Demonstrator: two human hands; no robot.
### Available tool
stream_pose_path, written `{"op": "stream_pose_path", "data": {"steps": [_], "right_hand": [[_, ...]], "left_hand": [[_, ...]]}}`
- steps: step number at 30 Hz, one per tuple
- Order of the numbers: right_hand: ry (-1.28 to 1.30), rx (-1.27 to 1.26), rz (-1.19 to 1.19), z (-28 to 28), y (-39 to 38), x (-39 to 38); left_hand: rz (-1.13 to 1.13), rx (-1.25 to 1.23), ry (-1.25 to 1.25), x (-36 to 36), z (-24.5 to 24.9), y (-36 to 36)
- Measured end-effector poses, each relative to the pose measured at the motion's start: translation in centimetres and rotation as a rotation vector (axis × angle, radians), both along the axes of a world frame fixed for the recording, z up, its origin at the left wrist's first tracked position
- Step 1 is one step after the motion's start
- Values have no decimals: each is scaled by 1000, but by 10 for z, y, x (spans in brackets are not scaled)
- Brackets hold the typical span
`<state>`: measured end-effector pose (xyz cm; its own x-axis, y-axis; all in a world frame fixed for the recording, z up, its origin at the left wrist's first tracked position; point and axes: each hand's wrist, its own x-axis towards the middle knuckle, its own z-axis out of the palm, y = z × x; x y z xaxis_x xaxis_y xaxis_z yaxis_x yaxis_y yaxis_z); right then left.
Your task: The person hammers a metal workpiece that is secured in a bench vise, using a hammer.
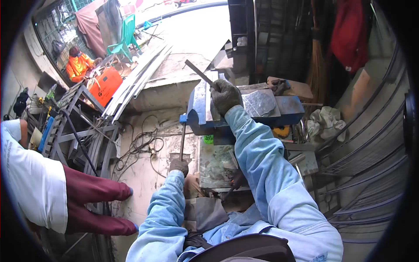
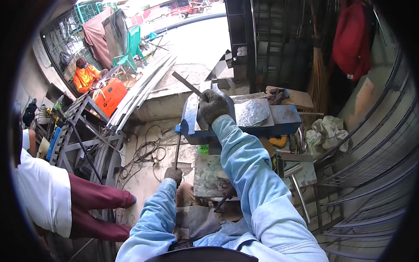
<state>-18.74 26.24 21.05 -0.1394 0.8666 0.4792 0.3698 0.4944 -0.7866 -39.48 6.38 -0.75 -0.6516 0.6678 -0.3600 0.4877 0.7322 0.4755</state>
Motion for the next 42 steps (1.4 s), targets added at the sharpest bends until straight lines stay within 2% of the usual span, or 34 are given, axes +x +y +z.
{"op": "stream_pose_path", "data": {"steps": [1, 2, 5, 7, 8, 10, 12, 15, 16, 18, 19, 21, 22, 23, 26, 27, 28, 30, 32, 33, 34, 37, 39, 41, 42], "right_hand": [[0, 4, -16, -1, -1, 1], [-16, 10, -22, 1, -3, 2], [0, 5, 9, -9, 6, -3], [111, -55, 25, -15, 15, -10], [83, -56, -5, -8, 11, -7], [171, -82, 51, -11, 13, 0], [132, -69, 69, -4, -3, 27], [220, -70, 104, -5, -44, 91], [154, -136, 111, -14, -60, 118], [110, -53, 70, -45, -103, 160], [104, -111, 42, -66, -128, 175], [-207, -209, -36, -96, -173, 196], [-220, -245, -44, -113, -190, 199], [-364, -273, 2, -135, -203, 194], [-666, -216, 33, -147, -222, 162], [-585, -219, 103, -146, -221, 149], [-632, -115, 102, -143, -217, 135], [-682, 43, 104, -137, -210, 105], [-863, -51, 173, -149, -190, 80], [-927, -196, 222, -124, -189, 73], [-951, -241, 202, -138, -186, 62], [-962, -194, 209, -152, -186, 52], [-929, -134, 155, -136, -190, 61], [-709, -9, 68, -108, -204, 100], [-626, 62, -75, -114, -208, 129]], "left_hand": [[-77, 26, 160, 15, 29, -6], [-33, 52, 89, 19, 40, -8], [-59, 76, 86, 22, 45, -9], [-55, 73, 131, 24, 37, -16], [-68, 85, 185, 26, 37, -8], [-86, 73, 167, 24, 37, -6], [-70, 109, 134, 21, 27, -8], [-125, 110, 203, 10, 12, -3], [-121, 126, 230, 4, 1, -1], [-264, 196, 174, 1, 9, -5], [-253, 182, 189, -1, 5, -3], [-241, 295, 111, 7, 15, -9], [-233, 285, 31, 11, 24, -10], [-249, 324, 8, 9, 18, -15], [-285, 444, -5, 2, 9, -12], [-287, 468, 4, 4, 10, -11], [-252, 469, -86, 5, 10, -13], [-298, 572, -17, -3, -4, -14], [-302, 461, -51, -5, -5, -11], [-269, 486, -125, -6, -7, -10], [-228, 501, -192, -6, -11, -11], [-218, 581, -163, 0, -6, -13], [-219, 569, -166, -4, -10, -12], [-233, 555, -202, -9, -17, -12], [-225, 597, -200, -13, -27, -11]]}}
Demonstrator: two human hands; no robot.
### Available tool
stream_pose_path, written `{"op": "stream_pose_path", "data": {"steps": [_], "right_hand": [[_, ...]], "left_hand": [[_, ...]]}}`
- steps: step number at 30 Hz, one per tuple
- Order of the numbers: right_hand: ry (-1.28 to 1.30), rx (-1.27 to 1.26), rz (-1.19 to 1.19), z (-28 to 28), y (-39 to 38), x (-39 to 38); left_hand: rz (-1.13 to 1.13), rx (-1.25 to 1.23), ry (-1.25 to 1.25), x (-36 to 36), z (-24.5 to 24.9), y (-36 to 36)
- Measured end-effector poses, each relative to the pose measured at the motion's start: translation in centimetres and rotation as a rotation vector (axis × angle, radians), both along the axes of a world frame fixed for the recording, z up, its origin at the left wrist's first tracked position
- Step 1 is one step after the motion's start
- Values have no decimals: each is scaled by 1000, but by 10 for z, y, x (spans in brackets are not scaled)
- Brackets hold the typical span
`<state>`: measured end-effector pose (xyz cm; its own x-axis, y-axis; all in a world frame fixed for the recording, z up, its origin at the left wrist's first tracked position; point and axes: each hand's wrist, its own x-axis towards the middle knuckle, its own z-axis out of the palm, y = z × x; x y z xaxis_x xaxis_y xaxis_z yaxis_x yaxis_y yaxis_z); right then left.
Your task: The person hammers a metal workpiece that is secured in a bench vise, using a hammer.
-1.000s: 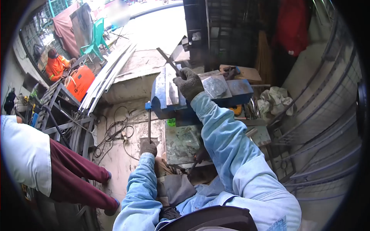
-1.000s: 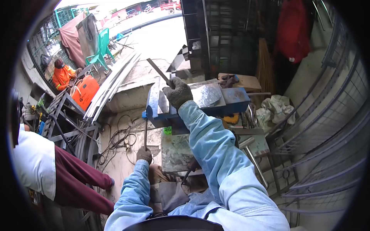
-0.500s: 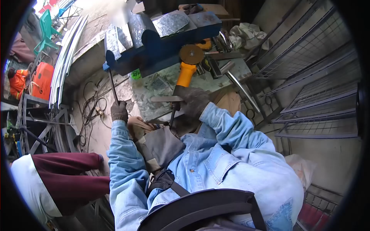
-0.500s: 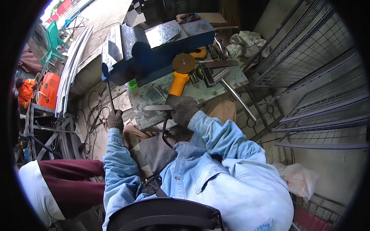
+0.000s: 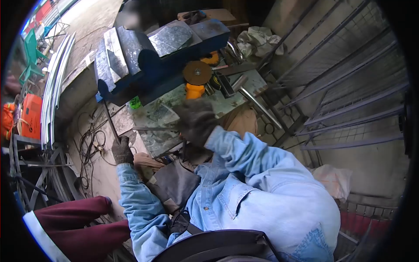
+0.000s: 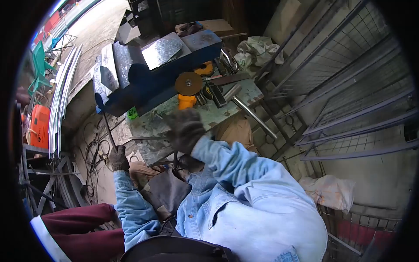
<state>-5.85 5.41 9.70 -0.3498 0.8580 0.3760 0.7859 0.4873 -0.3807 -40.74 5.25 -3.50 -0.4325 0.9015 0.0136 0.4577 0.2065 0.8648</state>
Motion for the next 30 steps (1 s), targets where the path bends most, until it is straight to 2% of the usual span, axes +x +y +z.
{"op": "stream_pose_path", "data": {"steps": [2, 3, 5, 6, 8, 10, 12, 14, 15, 16, 17, 18, 19, 20, 22, 24, 26, 27, 29, 30], "right_hand": [[79, 151, -350, -29, 3, 63], [14, 94, -549, -54, 5, 106], [-104, -226, -785, -80, -3, 179], [-90, -406, -798, -77, -9, 197], [-76, -351, -671, -93, -7, 220], [13, -576, -722, -98, 3, 229], [62, -620, -727, -98, 18, 237], [198, -834, -610, -110, 28, 258], [131, -772, -535, -86, 22, 248], [92, -486, -535, -146, 21, 274], [173, -818, -567, -96, 8, 253], [156, -712, -501, -113, 0, 263], [529, -682, -593, -115, -19, 259], [595, -773, -815, -67, -33, 230], [669, -549, -771, -75, -43, 254], [912, -505, -721, -10, -51, 245], [1193, -353, -271, 35, -52, 242], [1184, -347, -281, 58, -50, 233], [1425, -254, -17, 100, -38, 194], [1446, -315, 132, 116, -29, 177]], "left_hand": [[41, -45, -12, 6, 6, -1], [43, -36, 50, -1, -5, 1], [9, -60, 57, 3, 4, -1], [39, -90, 26, 12, 20, -3], [51, -90, 43, 17, 27, -5], [76, -93, 48, 21, 31, -5], [91, -125, 42, 22, 35, -5], [107, -92, 8, 25, 39, -7], [122, -138, -3, 23, 37, -6], [126, -135, -3, 17, 25, -4], [108, -129, 32, 15, 22, -4], [97, -121, 63, 14, 20, -4], [115, -138, 73, 15, 21, -3], [92, -121, 90, 13, 17, -2], [85, -81, 68, 19, 27, -7], [84, -98, 86, 14, 19, -8], [81, -95, 84, 14, 16, 0], [83, -98, 65, 14, 16, -1], [112, -96, 51, 22, 34, -7], [113, -94, 34, 22, 34, -5]]}}
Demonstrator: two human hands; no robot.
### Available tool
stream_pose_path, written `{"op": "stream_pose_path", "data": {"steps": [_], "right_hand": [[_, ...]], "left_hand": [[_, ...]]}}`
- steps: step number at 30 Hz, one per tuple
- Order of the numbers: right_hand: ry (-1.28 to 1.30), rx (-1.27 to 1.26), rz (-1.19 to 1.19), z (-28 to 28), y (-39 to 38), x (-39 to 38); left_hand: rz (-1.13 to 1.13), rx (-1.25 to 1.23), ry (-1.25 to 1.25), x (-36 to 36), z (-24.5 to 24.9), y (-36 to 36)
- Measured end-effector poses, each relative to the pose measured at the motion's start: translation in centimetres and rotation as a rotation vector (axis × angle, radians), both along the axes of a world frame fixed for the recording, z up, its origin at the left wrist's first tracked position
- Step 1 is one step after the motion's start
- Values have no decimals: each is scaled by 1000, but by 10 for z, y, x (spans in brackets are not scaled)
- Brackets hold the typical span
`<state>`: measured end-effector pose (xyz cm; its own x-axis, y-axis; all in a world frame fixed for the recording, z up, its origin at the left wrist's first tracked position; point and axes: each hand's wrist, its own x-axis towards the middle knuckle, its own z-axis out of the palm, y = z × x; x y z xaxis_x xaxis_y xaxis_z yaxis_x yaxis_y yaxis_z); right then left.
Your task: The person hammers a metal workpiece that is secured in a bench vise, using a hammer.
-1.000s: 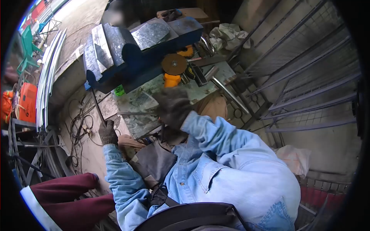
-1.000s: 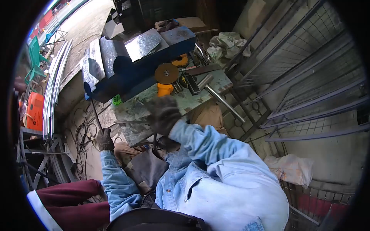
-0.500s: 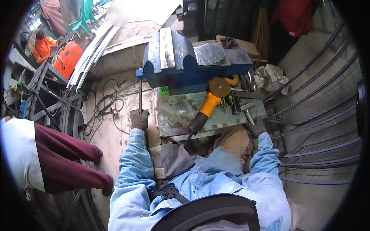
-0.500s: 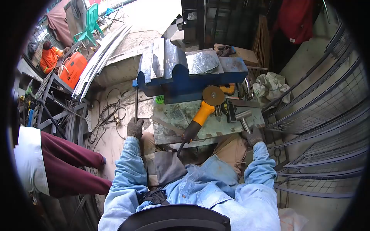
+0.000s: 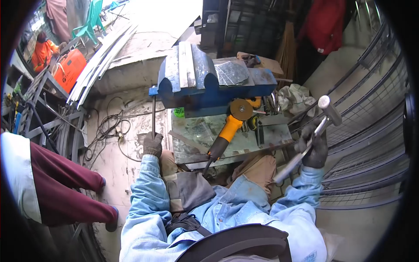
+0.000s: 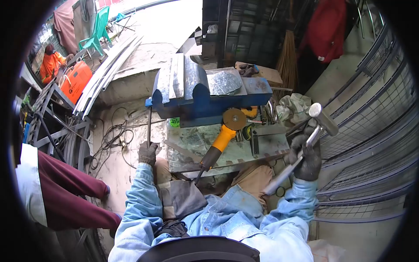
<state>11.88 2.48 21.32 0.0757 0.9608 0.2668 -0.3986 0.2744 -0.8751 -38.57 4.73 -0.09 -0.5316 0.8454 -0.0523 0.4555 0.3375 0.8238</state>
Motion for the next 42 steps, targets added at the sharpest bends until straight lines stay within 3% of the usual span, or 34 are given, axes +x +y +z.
{"op": "stream_pose_path", "data": {"steps": [2, 4, 8, 10, 12, 16, 18, 22, 25, 28, 31, 33, 34, 35, 38, 39, 42], "right_hand": [[169, -113, -90, 9, 22, -41], [126, -37, -34, 7, 43, -62], [162, -213, 244, -1, 83, -120], [119, -337, 247, -4, 104, -159], [117, -321, 358, -2, 112, -197], [-203, -362, 379, -7, 128, -249], [-43, -399, 354, -6, 126, -247], [157, -387, 550, 3, 121, -210], [18, -216, 227, 14, 131, -180], [120, -202, -85, 30, 141, -165], [107, -278, -148, 28, 157, -161], [-149, -316, -59, 2, 182, -163], [-622, 76, 100, -15, 179, -179], [-620, 77, 91, -12, 168, -192], [-375, -302, 211, 29, 129, -226], [-420, -170, 247, 35, 137, -206], [-268, -263, 34, 53, 145, -172]], "left_hand": [[-26, 30, -19, -2, -4, -1], [-38, 48, -40, -3, -9, -2], [-47, 56, -19, -4, -14, 1], [-44, 41, -17, -5, -18, 3], [-29, 21, -17, -1, -9, 2], [-18, 76, -79, 0, -4, -1], [-47, 111, -24, 2, -4, -1], [-62, 76, -53, 0, -13, 1], [-105, 18, -80, -3, -7, -1], [-129, 48, -164, 1, -6, 2], [-93, 22, -105, 4, -8, 2], [-68, 38, -116, 5, -10, 1], [-58, 56, -121, 6, -9, 2], [-83, 51, -93, 3, -12, 4], [-81, 60, -113, 2, -8, 1], [-86, 94, -90, 2, -12, 1], [-77, 109, -145, 5, 1, -3]]}}
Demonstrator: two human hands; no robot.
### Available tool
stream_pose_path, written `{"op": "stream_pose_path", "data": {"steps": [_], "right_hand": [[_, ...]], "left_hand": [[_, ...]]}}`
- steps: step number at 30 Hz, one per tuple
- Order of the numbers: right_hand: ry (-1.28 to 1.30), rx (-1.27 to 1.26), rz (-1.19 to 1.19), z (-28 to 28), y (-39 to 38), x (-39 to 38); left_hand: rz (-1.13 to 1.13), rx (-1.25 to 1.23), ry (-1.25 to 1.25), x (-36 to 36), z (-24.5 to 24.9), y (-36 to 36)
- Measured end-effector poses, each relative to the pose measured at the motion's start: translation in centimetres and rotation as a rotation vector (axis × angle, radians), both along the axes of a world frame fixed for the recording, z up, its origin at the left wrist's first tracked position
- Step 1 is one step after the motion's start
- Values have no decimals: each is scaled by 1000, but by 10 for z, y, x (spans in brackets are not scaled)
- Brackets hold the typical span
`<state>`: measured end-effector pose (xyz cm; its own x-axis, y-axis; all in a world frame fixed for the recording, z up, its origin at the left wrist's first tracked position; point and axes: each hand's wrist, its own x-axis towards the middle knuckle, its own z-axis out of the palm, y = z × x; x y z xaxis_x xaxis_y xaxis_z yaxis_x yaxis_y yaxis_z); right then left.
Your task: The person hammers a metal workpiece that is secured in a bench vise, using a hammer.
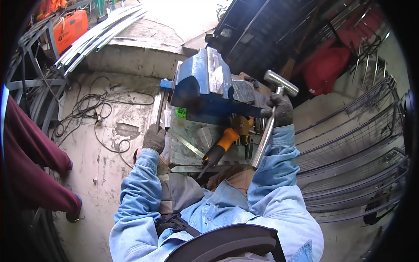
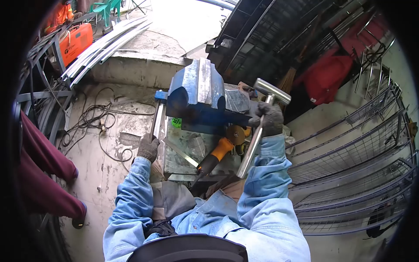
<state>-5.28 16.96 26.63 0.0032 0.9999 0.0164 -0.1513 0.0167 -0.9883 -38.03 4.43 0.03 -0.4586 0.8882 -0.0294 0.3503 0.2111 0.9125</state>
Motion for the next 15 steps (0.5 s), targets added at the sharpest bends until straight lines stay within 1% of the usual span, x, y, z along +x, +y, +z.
{"op": "stream_pose_path", "data": {"steps": [1, 2, 4, 6, 8, 9, 11, 13, 14, 15], "right_hand": [[102, 12, 18, 3, 6, 14], [132, 17, -37, 4, 11, 19], [240, 92, -108, -9, 21, 20], [47, 141, -309, -46, 47, 0], [-873, 1113, 143, -46, 4, -50], [-869, 1100, 134, -32, -13, -56], [-336, 97, 217, -4, -38, -65], [-307, 212, 223, 22, -32, -34], [-140, 199, 195, 32, -31, -28], [-196, 173, 18, 40, -27, -17]], "left_hand": [[-15, 2, -41, -1, -10, 4], [-13, -5, -49, 0, -9, 2], [-10, -7, 44, 1, -3, 1], [3, -10, 49, 0, 3, 1], [-10, -39, 6, -1, 3, 2], [-27, 2, 50, -4, -8, 3], [-24, -1, 41, -4, -7, 1], [-12, -9, 2, -6, -8, 2], [-19, -4, -6, -5, -8, 4], [-15, 20, -25, -3, -8, 4]]}}
